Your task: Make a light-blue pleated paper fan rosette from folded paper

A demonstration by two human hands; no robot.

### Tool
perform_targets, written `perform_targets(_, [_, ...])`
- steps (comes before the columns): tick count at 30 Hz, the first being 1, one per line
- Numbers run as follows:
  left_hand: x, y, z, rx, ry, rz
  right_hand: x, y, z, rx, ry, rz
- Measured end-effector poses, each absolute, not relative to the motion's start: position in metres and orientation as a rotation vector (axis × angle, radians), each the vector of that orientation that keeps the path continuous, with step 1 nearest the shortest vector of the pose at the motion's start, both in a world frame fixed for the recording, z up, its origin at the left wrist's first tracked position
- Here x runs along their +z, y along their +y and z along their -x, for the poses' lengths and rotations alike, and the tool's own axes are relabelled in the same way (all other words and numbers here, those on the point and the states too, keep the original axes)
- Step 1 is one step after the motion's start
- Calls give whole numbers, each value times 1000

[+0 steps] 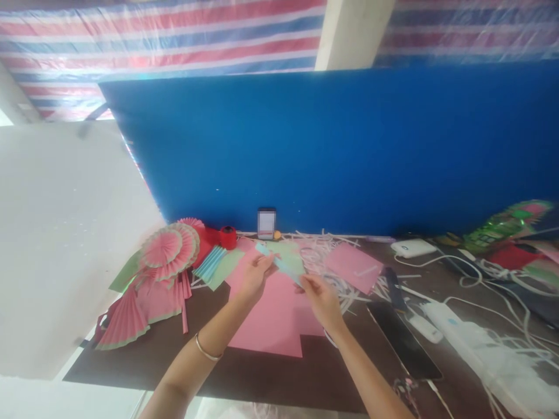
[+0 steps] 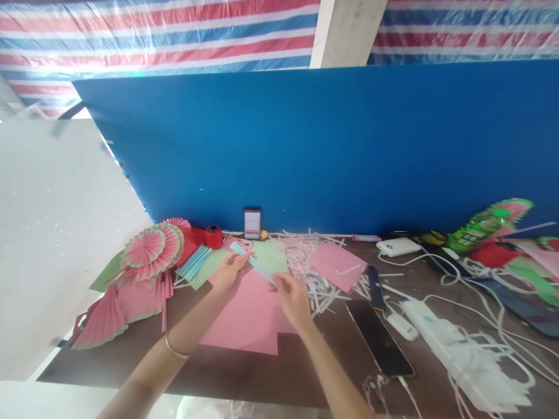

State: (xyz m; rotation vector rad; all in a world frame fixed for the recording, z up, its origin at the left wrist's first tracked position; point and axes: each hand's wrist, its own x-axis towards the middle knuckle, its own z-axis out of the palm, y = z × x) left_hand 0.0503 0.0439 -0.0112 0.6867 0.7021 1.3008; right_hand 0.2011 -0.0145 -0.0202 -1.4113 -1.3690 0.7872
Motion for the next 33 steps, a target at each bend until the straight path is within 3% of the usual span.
perform_targets(14, [-7,50,-34,1470,684,-603,-44,-27,-193,355,-1578,1451])
perform_targets(21, [-2,32,-40,1509,901,-1021,-8,-12,-186,503,-1729,1477])
perform_targets(26, [7,15,-42,1324,938,-1153,14,-2,-166,904,-1740,1302])
perform_targets(33, [0,24,-36,1337,980,-1084,3,2,-162,1314,-1659,1201])
